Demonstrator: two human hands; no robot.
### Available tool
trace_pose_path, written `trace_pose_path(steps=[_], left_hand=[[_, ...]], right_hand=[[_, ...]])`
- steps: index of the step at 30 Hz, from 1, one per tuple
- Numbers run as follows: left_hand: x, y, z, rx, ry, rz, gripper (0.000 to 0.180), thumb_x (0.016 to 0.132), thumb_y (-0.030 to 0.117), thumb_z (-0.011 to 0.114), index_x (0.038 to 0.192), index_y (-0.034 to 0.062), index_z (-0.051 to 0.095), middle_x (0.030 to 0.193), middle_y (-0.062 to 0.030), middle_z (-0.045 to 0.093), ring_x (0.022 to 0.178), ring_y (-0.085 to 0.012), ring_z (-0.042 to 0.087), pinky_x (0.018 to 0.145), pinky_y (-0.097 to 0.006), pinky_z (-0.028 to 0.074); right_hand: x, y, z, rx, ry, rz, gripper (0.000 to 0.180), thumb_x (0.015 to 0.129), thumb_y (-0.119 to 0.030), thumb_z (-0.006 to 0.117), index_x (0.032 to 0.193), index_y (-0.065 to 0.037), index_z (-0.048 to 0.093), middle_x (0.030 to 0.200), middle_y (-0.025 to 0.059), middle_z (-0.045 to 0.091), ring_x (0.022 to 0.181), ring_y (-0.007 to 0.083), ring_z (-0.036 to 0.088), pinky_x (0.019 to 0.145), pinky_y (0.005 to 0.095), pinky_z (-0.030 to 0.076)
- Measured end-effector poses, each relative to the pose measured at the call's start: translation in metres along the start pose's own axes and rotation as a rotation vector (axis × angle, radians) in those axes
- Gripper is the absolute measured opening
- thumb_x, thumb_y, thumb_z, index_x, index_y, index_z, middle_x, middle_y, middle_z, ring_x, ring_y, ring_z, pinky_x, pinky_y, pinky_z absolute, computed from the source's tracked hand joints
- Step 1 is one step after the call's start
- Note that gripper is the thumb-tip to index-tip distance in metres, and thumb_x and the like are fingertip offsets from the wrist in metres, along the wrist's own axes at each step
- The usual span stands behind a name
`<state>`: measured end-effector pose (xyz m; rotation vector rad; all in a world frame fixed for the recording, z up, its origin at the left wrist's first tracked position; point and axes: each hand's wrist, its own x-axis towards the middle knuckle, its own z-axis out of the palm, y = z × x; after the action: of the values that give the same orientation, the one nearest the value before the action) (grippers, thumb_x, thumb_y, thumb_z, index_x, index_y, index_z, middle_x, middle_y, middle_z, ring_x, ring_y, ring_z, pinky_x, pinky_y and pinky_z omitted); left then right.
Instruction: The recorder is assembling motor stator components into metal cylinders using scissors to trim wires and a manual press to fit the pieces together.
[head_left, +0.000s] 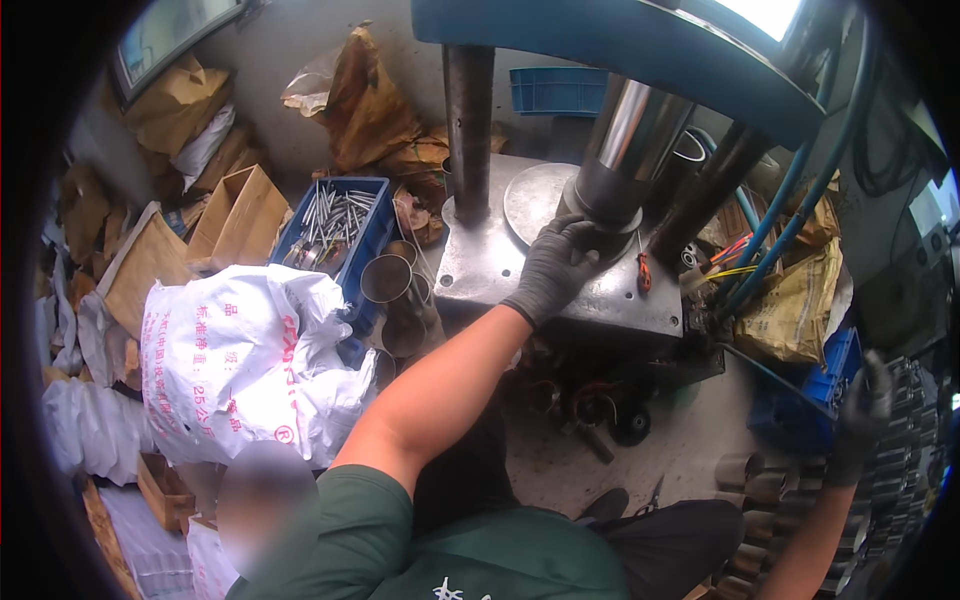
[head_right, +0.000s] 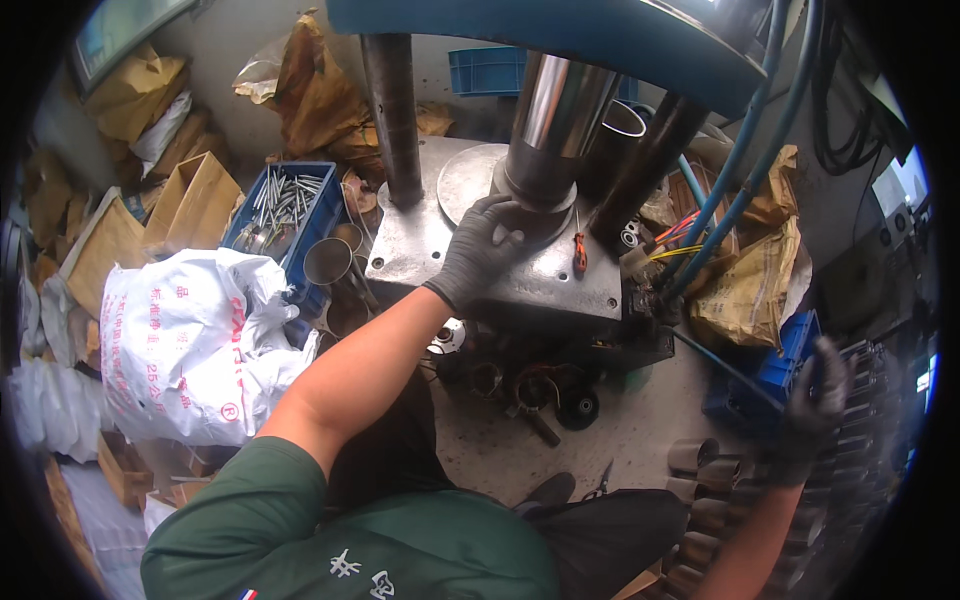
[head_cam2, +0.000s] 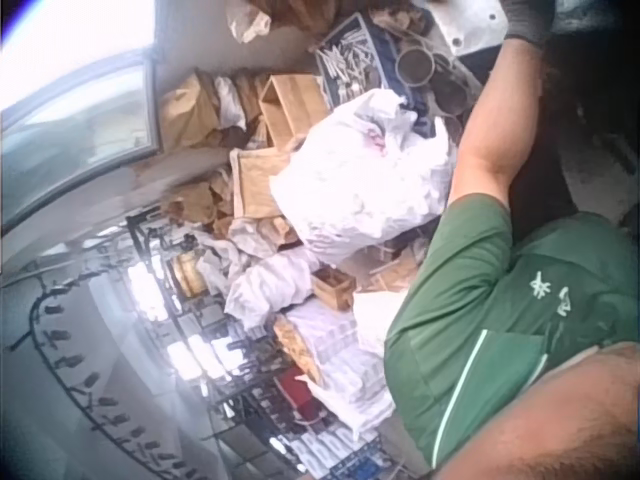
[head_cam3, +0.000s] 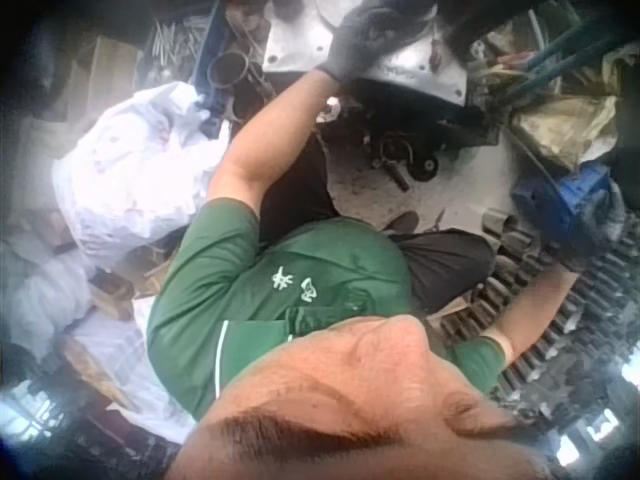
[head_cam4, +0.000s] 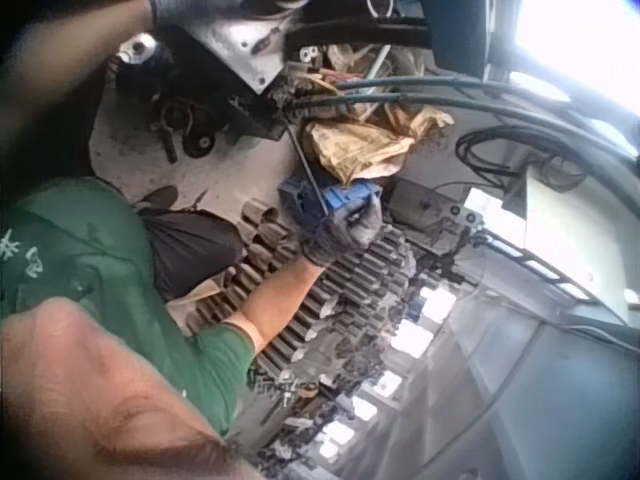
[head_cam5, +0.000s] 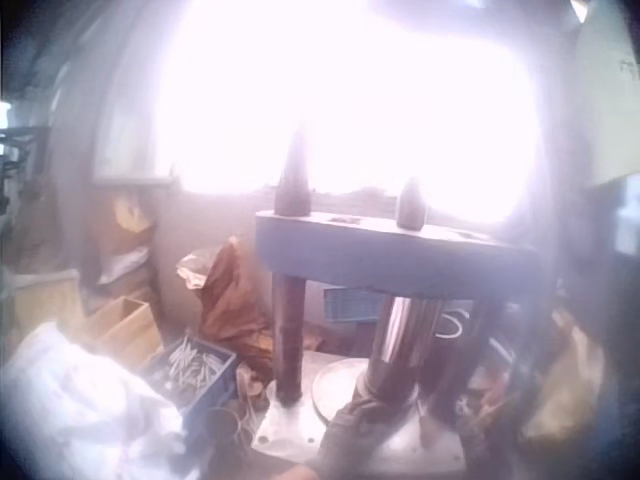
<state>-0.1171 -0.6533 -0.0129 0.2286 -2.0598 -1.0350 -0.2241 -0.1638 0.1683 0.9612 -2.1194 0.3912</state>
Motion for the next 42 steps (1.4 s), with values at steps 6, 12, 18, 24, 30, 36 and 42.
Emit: trace_pose_path(steps=[6,12,18,24,30,36,42], left_hand=[[-0.026,-0.011,-0.020,-0.080,-0.205,-0.152,0.027,0.090,0.019,0.067,0.112,0.0035,0.069,0.112,-0.0165,0.065,0.108,-0.0316,0.063,0.094,-0.042,0.051],[-0.056,0.012,-0.020,0.552,-0.464,-0.058,0.052,0.089,0.032,0.069,0.133,0.0073,0.060,0.140,-0.0196,0.056,0.135,-0.0360,0.050,0.112,-0.048,0.040],[-0.109,0.017,-0.014,0.792,-0.606,0.040,0.081,0.084,0.039,0.071,0.154,0.0120,0.038,0.162,-0.0259,0.027,0.152,-0.0435,0.024,0.123,-0.055,0.019],[-0.115,0.039,0.019,0.405,-0.949,0.561,0.072,0.080,0.034,0.075,0.145,0.0148,0.050,0.155,-0.0169,0.042,0.146,-0.0360,0.037,0.120,-0.052,0.029],[-0.079,0.049,0.054,0.415,-0.541,0.397,0.060,0.081,0.025,0.074,0.136,0.0076,0.057,0.141,-0.0193,0.054,0.134,-0.0394,0.048,0.112,-0.052,0.037],[-0.045,0.060,0.090,0.450,-0.463,0.125,0.055,0.085,0.029,0.070,0.134,0.0063,0.059,0.126,-0.0215,0.060,0.120,-0.0391,0.054,0.104,-0.051,0.041],[-0.029,0.038,0.117,0.548,-0.428,0.048,0.061,0.088,0.036,0.067,0.140,0.0077,0.055,0.135,-0.0216,0.056,0.128,-0.0385,0.050,0.109,-0.051,0.039]], right_hand=[[0.093,0.037,0.055,0.171,0.188,0.025,0.030,0.098,0.000,0.060,0.128,-0.001,0.064,0.124,0.0121,0.069,0.117,0.0204,0.065,0.101,0.0337,0.052],[0.119,0.063,0.067,0.167,0.126,0.150,0.033,0.095,-0.001,0.062,0.128,-0.003,0.065,0.139,0.0097,0.059,0.113,0.0180,0.065,0.098,0.0288,0.053],[0.113,0.058,0.067,0.206,0.155,0.142,0.039,0.093,0.008,0.055,0.128,-0.003,0.064,0.136,0.0090,0.061,0.115,0.0199,0.065,0.102,0.0305,0.052],[0.115,0.057,0.053,-0.013,0.144,-0.101,0.040,0.086,0.013,0.049,0.119,-0.003,0.066,0.124,0.0129,0.068,0.119,0.0290,0.063,0.116,0.0396,0.040],[0.116,0.050,0.052,-0.067,0.119,-0.194,0.029,0.081,0.010,0.056,0.105,-0.003,0.065,0.115,0.0145,0.070,0.108,0.0327,0.066,0.110,0.0395,0.045],[0.111,0.029,0.045,-0.011,0.029,-0.029,0.018,0.083,-0.010,0.071,0.098,-0.001,0.069,0.101,0.0192,0.068,0.094,0.0369,0.067,0.085,0.0425,0.054],[0.112,0.011,0.035,0.053,-0.024,0.102,0.045,0.093,-0.043,0.070,0.101,0.002,0.071,0.097,0.0205,0.070,0.091,0.0355,0.069,0.080,0.0411,0.054]])
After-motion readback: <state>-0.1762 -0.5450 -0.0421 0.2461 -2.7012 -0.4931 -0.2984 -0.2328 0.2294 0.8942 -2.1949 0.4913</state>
